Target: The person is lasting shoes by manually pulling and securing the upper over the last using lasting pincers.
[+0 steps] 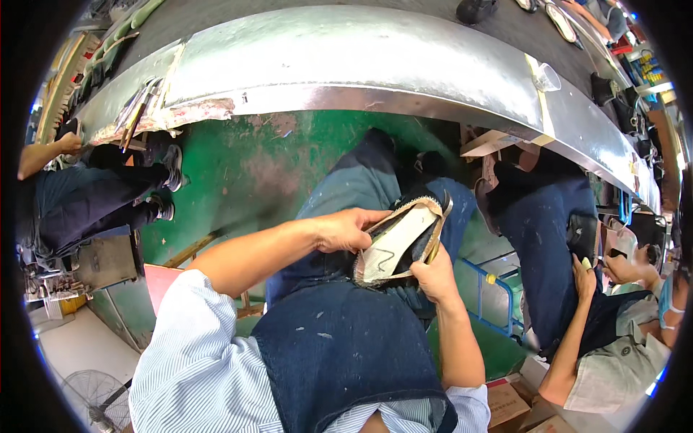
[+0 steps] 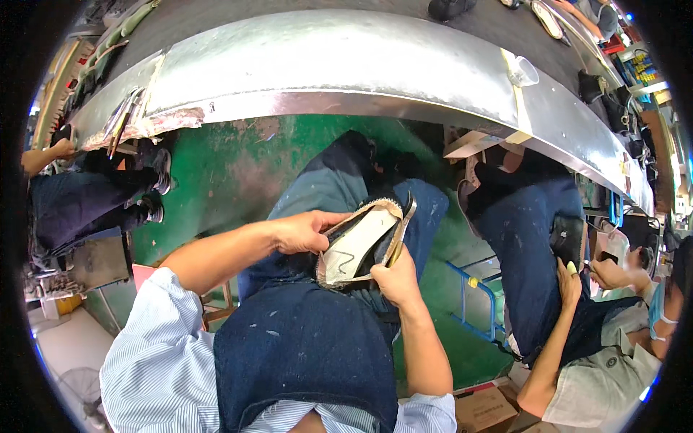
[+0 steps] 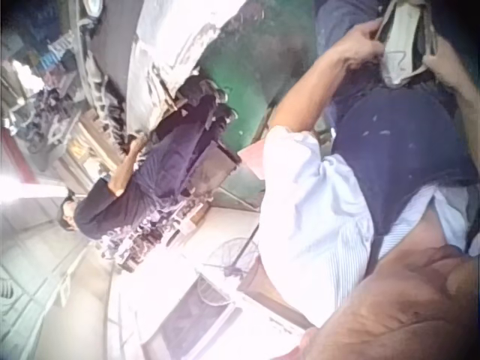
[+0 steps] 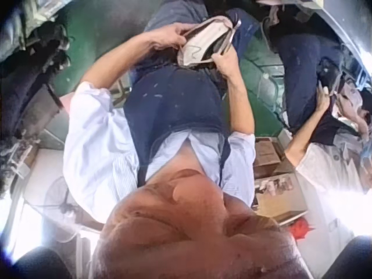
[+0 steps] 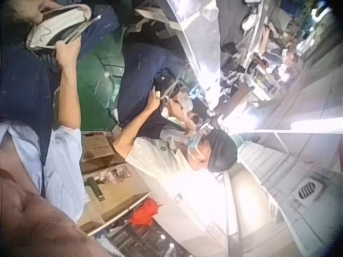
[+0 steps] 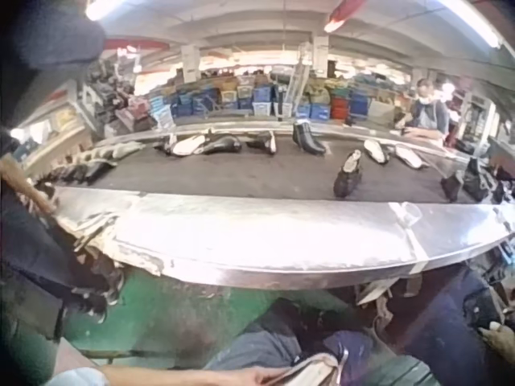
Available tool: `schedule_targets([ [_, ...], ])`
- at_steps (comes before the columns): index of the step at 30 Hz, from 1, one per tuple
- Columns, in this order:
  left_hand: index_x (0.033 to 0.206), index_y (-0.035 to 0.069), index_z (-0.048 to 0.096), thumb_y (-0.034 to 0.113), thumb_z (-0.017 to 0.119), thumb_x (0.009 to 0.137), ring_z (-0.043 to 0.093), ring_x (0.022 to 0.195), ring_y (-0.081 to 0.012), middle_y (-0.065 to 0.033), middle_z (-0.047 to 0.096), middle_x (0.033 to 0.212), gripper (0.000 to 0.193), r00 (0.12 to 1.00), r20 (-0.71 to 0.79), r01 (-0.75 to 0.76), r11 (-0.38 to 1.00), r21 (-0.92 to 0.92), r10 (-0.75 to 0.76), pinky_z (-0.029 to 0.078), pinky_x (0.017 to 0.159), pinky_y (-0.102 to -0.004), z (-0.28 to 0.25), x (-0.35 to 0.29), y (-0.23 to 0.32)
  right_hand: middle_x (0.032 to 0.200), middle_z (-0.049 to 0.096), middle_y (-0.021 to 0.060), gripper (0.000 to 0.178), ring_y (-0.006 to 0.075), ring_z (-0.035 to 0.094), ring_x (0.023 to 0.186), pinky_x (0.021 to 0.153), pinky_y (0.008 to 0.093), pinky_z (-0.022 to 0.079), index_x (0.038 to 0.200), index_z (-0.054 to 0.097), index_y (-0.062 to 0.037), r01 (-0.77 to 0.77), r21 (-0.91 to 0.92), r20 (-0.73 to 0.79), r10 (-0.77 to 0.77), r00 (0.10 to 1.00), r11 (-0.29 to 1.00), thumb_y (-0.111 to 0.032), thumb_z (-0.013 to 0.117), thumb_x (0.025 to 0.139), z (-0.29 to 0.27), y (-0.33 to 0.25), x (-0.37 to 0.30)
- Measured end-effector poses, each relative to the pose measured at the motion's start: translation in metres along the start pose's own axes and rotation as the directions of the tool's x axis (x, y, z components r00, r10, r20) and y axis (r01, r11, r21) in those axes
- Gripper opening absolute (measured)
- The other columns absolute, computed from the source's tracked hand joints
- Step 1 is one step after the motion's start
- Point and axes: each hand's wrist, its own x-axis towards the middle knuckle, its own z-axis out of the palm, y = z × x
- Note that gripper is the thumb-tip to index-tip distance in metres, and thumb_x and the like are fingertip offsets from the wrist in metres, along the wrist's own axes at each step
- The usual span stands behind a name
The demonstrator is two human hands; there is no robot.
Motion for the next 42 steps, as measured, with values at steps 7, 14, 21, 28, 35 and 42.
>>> schedule_targets([
  [7, 0.151, -0.006, 0.020, 0.020, 0.075, 0.077, 0.026, 0.146, -0.0302, -0.0240, 0.028, 0.155, 0.096, 0.903, -0.217, -0.171, 0.773, 0.611, 0.371, 0.021, 0.119, -0.0354, 0.025, 0.014, -0.053, 0.095, 0.066, 0.0087, 0.030, 0.0128, 0.062, 0.077, 0.072, 0.0285, 0.052, 0.114, 0.056, 0.0040, -0.140, -0.032, -0.017, 0.139, 0.990, 0.990, -0.019, 0.061, 0.094, -0.054, -0.020, -0.070],
  [14, 0.150, -0.009, 0.010, 0.018, 0.070, 0.080, 0.016, 0.148, -0.0372, -0.0300, 0.015, 0.157, 0.097, 0.885, -0.230, -0.175, 0.748, 0.640, 0.404, 0.017, 0.120, -0.0374, 0.038, 0.020, -0.060, 0.120, 0.061, 0.0291, 0.055, 0.0422, 0.059, 0.113, 0.099, 0.0408, 0.045, 0.137, 0.047, 0.0069, -0.029, -0.643, 0.217, 0.218, 0.951, 0.765, -0.016, 0.062, 0.090, -0.053, -0.063, -0.082],
  [21, 0.148, -0.014, 0.006, 0.015, 0.068, 0.080, 0.011, 0.148, -0.0416, -0.0349, 0.008, 0.155, 0.096, 0.898, -0.161, -0.170, 0.659, 0.733, 0.410, 0.015, 0.121, -0.0390, 0.043, 0.022, -0.054, 0.093, 0.065, 0.0207, 0.056, 0.0340, 0.065, 0.086, 0.082, 0.0391, 0.050, 0.140, 0.046, -0.0003, 0.169, -0.743, 0.288, 0.080, 0.954, 0.648, -0.014, 0.062, 0.089, -0.061, -0.067, -0.069],
  [28, 0.148, -0.014, 0.004, 0.016, 0.068, 0.080, 0.004, 0.149, -0.0419, -0.0367, 0.005, 0.155, 0.098, 0.906, -0.156, -0.132, 0.615, 0.777, 0.392, 0.012, 0.122, -0.0402, 0.044, 0.023, -0.054, 0.095, 0.065, 0.0293, 0.040, 0.0418, 0.065, 0.095, 0.083, 0.0447, 0.049, 0.120, 0.055, 0.0064, -0.118, -0.839, 0.256, 0.577, 0.776, 0.532, -0.021, 0.060, 0.091, -0.041, -0.137, -0.027],
  [35, 0.153, -0.003, 0.019, 0.052, 0.037, 0.103, 0.017, 0.148, -0.0197, -0.0125, 0.019, 0.161, 0.076, 0.986, -0.110, -0.166, 0.790, -0.590, 0.126, 0.017, 0.120, -0.0345, 0.031, 0.023, -0.049, 0.089, 0.065, 0.0294, 0.029, 0.0464, 0.064, 0.087, 0.077, 0.0515, 0.050, 0.104, 0.058, 0.0034, 0.090, -0.896, 0.285, 0.409, 0.867, 0.434, -0.022, 0.061, 0.091, -0.021, -0.122, -0.022],
  [42, 0.144, 0.003, 0.045, 0.055, 0.034, 0.103, 0.056, 0.121, -0.0231, -0.0150, 0.058, 0.132, 0.067, 0.771, -0.637, -0.084, 0.986, -0.145, -0.028, 0.042, 0.103, -0.0356, 0.036, 0.051, -0.037, 0.082, 0.065, 0.0253, 0.027, 0.0452, 0.064, 0.079, 0.071, 0.0497, 0.051, 0.109, 0.060, -0.0017, 0.140, -0.735, 0.123, -0.073, 0.990, 0.663, -0.018, 0.064, 0.089, -0.007, -0.024, -0.043],
])
